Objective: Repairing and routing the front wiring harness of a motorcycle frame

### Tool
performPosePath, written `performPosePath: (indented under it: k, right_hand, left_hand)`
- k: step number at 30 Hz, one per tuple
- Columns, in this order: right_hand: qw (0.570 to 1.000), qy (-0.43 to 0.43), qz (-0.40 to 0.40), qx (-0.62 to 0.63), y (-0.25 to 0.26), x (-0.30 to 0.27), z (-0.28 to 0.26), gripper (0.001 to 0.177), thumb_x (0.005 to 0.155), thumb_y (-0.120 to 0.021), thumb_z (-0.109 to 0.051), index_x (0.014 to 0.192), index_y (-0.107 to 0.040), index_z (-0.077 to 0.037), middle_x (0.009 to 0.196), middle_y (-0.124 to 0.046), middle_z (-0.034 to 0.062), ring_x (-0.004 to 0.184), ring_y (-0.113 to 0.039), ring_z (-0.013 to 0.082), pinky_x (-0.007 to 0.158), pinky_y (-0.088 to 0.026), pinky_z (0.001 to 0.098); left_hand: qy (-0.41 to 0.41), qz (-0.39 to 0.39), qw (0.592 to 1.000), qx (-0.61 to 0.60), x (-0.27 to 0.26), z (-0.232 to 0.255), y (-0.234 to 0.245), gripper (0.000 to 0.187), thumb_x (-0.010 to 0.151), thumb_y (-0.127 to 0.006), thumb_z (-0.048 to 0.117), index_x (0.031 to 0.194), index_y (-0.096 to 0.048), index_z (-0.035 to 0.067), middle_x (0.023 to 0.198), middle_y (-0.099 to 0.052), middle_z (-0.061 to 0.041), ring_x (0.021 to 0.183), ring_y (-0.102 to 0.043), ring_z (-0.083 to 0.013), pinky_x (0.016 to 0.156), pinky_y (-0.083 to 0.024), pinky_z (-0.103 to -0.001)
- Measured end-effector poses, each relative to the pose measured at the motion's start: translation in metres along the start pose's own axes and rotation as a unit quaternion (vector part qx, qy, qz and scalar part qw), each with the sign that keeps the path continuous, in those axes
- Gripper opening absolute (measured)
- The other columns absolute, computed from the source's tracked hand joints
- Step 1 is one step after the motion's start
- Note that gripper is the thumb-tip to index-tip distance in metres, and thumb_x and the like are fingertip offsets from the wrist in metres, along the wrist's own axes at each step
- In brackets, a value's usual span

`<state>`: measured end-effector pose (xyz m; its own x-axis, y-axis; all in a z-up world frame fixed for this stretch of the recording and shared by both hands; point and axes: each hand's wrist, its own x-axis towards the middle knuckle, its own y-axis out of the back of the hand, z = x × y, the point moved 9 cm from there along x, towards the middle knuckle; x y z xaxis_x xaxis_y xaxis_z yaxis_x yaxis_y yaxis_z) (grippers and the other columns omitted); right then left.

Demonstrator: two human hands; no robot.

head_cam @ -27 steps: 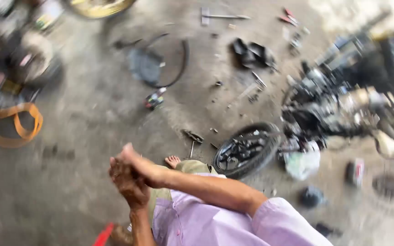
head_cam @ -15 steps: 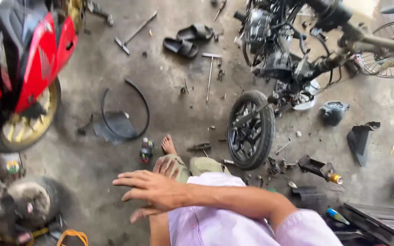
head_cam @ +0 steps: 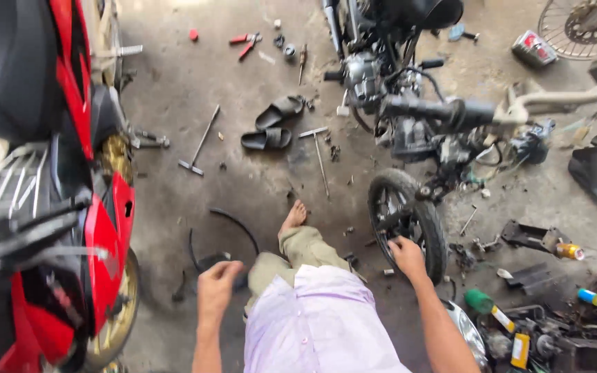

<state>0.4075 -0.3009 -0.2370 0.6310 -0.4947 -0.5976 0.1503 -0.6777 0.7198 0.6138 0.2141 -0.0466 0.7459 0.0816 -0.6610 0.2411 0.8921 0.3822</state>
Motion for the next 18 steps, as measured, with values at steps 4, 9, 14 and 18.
performPosePath:
  k: [4,9,14,18]
  right_hand:
    - [0.981,-0.173,-0.025,0.089,0.008,-0.021,0.03,0.049,0.094,-0.062,-0.05,0.091,-0.077,-0.004,0.072,-0.074,0.0106,0.076,-0.07,0.0251,0.077,-0.049,0.0375]
    - [0.957,-0.219,0.067,0.18,-0.059,-0.009,0.033,0.047,0.093,-0.06,-0.047,0.082,-0.078,-0.005,0.077,-0.074,0.0146,0.079,-0.067,0.0274,0.077,-0.047,0.0404]
    - [0.885,-0.313,0.102,0.329,-0.122,-0.051,-0.029,0.042,0.092,-0.063,-0.042,0.071,-0.074,-0.008,0.061,-0.067,0.0065,0.065,-0.059,0.0171,0.068,-0.045,0.0352]
    - [0.673,-0.458,0.191,0.548,-0.162,-0.105,-0.096,0.046,0.09,-0.057,-0.003,0.135,-0.056,-0.008,0.093,-0.073,0.0156,0.074,-0.064,0.0197,0.067,-0.054,0.0326]
  left_hand:
    - [-0.067,0.109,0.991,-0.036,0.057,0.035,0.038,0.06,0.107,-0.054,0.034,0.061,-0.072,0.001,0.064,-0.07,-0.007,0.068,-0.063,-0.017,0.077,-0.05,-0.032]
    - [-0.064,0.145,0.974,-0.162,0.135,0.095,0.023,0.021,0.105,-0.052,0.016,0.126,-0.052,0.01,0.073,-0.052,-0.003,0.06,-0.051,-0.013,0.063,-0.044,-0.028]
    - [-0.074,0.007,0.996,-0.05,0.223,0.207,-0.045,0.039,0.103,-0.058,0.017,0.139,-0.049,0.007,0.1,-0.059,-0.009,0.074,-0.062,-0.0184,0.068,-0.05,-0.03]
    - [-0.094,-0.13,0.98,0.121,0.296,0.339,-0.123,0.042,0.1,-0.059,0.021,0.138,-0.054,0.006,0.111,-0.059,-0.007,0.079,-0.06,-0.0166,0.066,-0.048,-0.032]
